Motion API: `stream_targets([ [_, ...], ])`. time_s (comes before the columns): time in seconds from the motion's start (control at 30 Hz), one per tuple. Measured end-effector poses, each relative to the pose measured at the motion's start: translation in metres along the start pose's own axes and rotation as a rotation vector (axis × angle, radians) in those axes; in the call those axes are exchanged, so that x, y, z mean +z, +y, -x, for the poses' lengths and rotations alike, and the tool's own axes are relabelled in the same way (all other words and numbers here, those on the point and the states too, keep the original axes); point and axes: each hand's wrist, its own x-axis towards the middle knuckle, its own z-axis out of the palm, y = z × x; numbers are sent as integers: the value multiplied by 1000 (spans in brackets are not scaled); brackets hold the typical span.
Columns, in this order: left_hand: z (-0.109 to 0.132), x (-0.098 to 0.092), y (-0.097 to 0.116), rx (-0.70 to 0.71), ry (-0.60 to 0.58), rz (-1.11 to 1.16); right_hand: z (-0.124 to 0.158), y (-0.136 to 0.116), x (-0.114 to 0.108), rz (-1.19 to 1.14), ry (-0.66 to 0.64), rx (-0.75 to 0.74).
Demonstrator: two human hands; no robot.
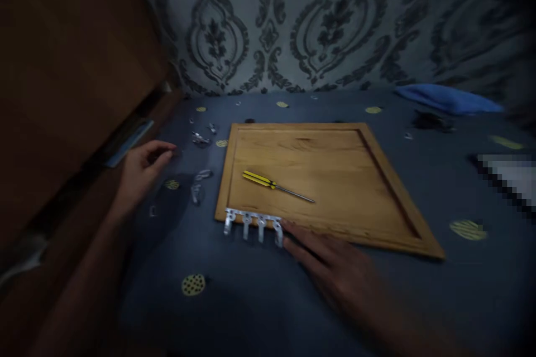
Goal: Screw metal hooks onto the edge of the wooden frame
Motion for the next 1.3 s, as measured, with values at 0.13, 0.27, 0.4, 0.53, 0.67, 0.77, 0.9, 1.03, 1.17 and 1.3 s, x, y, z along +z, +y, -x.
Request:
stream_targets([
  [0.13, -8, -14, -40, -23, -95, -137, 3, 10, 12, 70, 115, -65],
  [0.27, -7, -16, -58, -41, -248, -235, 10, 15, 26, 38, 156, -57],
  [0.4, -4, -7, -60, -20, -356, -293, 18, 18, 37, 11, 147, -38],
  [0.53, -1, 2, -59, 10, -402, -356, 21, 19, 41, -23, 156, -16],
  [0.67, 1, 8, -61, 45, -412, -422, 18, 18, 36, -20, 166, -9],
  [0.77, 1, 9, -62, 67, -416, -468, 11, 18, 25, -8, 129, -42],
  [0.9, 1, 10, -60, 91, -405, -496, 2, 13, 13, 86, 121, -78],
  [1.03, 2, 9, -56, 100, -351, -480, -2, 6, 9, 96, 108, -40],
  [1.17, 0, 5, -45, 106, -264, -409, -4, 1, 6, 39, 40, -16],
  [1.3, 4, 7, -20, 124, -259, -287, -6, -1, 2, 15, 24, 2],
])
